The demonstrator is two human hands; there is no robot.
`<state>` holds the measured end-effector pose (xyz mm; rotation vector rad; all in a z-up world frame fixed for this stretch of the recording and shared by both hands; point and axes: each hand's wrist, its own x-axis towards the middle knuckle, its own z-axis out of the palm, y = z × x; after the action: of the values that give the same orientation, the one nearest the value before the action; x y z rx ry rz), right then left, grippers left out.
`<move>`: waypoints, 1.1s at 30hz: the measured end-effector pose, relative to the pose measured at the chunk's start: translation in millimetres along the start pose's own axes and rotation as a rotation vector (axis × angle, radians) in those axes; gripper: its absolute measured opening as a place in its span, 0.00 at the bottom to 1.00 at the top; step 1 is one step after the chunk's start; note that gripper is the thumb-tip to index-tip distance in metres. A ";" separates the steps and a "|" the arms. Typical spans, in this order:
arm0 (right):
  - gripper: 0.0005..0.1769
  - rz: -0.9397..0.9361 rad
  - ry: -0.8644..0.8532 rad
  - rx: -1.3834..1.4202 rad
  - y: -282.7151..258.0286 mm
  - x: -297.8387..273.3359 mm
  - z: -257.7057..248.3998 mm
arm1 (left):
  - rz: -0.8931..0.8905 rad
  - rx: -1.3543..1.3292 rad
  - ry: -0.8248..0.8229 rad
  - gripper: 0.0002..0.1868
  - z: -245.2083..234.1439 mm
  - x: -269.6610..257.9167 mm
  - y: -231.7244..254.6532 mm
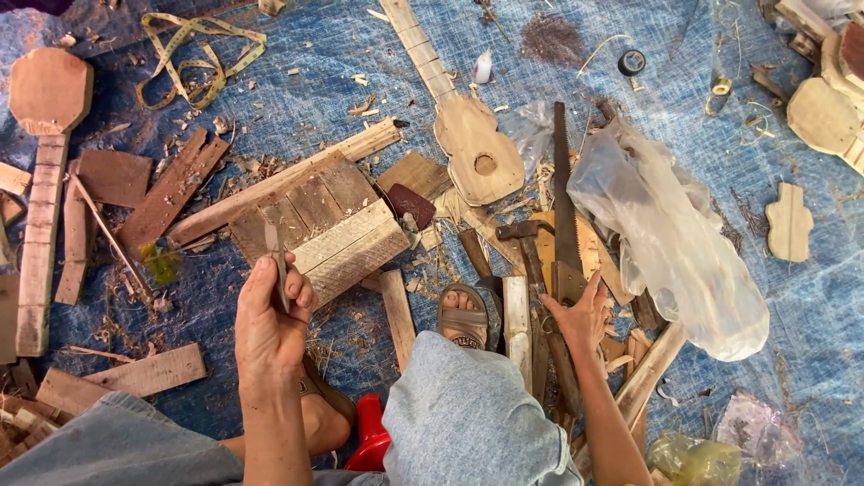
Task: Final shaping of a wooden instrument body and fitting the neck using a knife and saw.
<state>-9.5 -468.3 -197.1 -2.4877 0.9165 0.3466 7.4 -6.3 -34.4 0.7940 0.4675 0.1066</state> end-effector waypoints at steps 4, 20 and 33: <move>0.58 -0.066 0.004 -0.099 30.2 17.1 21.5 | 0.009 -0.025 -0.014 0.13 -5.8 2.4 0.6; 0.52 -0.261 0.465 -0.186 63.7 2.2 9.2 | 0.002 -0.014 -0.007 0.13 -7.1 -2.7 6.4; 0.42 0.095 0.236 0.091 199.8 -65.3 106.8 | 0.036 -0.158 0.053 0.12 10.7 -13.7 19.9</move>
<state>-198.3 -512.8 -331.1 -2.4413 1.1199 0.0396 1.4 -3.0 -8.8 0.6455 0.4886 0.1957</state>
